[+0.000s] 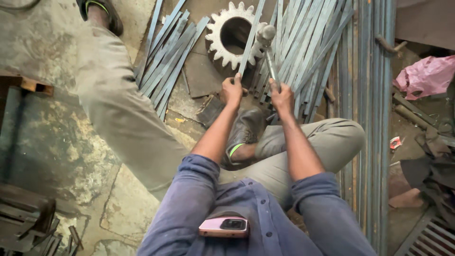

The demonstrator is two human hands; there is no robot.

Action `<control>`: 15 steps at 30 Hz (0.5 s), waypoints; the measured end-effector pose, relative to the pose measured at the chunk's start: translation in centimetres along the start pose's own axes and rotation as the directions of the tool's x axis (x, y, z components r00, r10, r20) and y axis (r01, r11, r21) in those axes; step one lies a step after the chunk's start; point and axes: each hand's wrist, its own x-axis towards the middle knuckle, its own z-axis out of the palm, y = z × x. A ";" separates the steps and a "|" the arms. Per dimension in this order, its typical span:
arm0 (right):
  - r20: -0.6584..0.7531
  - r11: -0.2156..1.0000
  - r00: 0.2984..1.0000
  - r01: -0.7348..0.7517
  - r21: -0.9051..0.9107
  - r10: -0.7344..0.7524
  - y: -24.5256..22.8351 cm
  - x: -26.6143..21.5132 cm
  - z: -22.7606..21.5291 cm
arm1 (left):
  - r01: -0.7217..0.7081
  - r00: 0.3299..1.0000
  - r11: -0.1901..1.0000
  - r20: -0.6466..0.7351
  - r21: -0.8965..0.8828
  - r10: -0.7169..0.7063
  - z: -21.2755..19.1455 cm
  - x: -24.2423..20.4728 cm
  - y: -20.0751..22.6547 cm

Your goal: The person sits on the floor and repeatedly strikes a metal rod with a hammer. The rod is held against a large metal gear used as an anvil. The person adjusts the rod's position between strikes.

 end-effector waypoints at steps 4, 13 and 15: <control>0.032 0.997 0.998 -0.062 -0.036 0.063 1.9 1.0 1.4 | 0.014 0.948 0.897 0.290 -0.442 0.128 -1.8 -1.6 3.0; 0.038 0.998 0.998 -0.046 0.039 0.044 1.4 0.3 1.5 | 0.588 0.537 0.473 0.754 -0.656 0.378 -1.7 -0.1 14.6; 0.081 0.992 0.991 -0.115 0.051 0.111 0.9 0.1 1.2 | 0.590 0.527 0.419 0.722 -0.690 0.448 -1.3 0.3 15.9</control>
